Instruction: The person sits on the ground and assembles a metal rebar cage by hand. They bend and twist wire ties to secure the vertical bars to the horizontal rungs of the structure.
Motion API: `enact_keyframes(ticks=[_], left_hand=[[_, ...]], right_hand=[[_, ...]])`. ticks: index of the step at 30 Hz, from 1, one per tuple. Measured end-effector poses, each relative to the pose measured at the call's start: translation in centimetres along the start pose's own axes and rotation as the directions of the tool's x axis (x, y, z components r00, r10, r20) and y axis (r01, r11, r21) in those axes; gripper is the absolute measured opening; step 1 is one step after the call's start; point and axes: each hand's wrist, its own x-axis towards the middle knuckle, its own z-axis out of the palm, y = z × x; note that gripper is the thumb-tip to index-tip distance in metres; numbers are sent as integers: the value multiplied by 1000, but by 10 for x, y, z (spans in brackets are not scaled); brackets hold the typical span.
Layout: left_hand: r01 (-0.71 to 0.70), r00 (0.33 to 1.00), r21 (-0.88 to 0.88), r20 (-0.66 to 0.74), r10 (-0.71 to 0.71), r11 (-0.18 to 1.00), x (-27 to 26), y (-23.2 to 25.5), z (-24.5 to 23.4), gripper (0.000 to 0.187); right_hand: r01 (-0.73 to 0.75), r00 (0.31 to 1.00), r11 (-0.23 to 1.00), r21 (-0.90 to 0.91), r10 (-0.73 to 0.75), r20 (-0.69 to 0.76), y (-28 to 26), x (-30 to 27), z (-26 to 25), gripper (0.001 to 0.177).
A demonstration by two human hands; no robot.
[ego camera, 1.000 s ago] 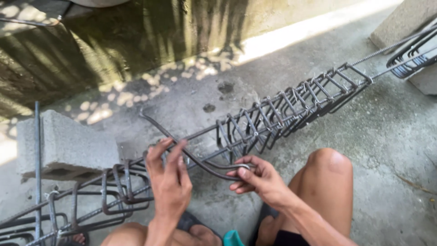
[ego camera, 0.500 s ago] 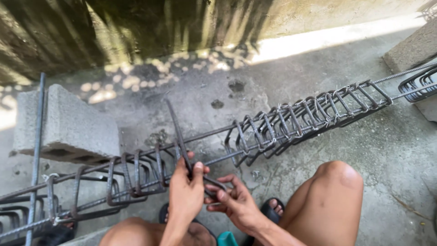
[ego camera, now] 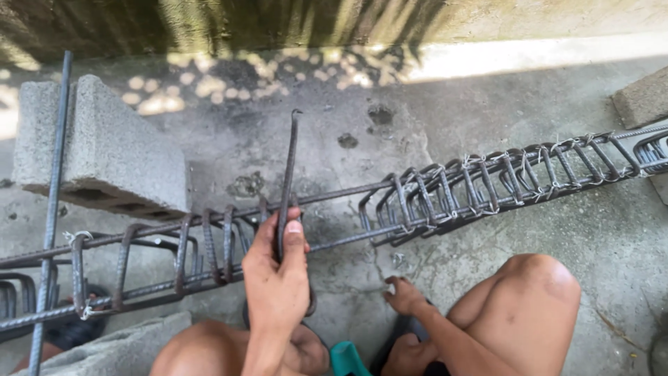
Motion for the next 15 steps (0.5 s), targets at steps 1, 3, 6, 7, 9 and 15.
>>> enact_keyframes(ticks=[1, 3, 6, 7, 9, 15], left_hand=[[1, 1000, 1, -3, -1, 1000, 0, 0, 0, 29], [33, 999, 51, -31, -32, 998, 0, 2, 0, 29], [3, 999, 57, -42, 0, 998, 1, 0, 1, 28], [-5, 999, 60, -44, 7, 998, 1, -1, 2, 28], [29, 999, 92, -34, -26, 995, 1, -3, 3, 29], [-21, 1000, 209, -19, 25, 978, 6, -5, 12, 27]], right_hand=[[2, 1000, 1000, -1, -2, 2, -7, 0, 0, 53], [131, 991, 991, 20, -131, 3, -21, 2, -2, 66], [154, 983, 988, 7, -154, 96, -49, 15, -9, 80], [160, 983, 987, 12, -160, 91, -49, 29, 0, 80], [88, 992, 995, -45, -84, 91, -46, 54, 21, 86], [93, 965, 965, -246, -27, 260, -47, 98, 40, 83]])
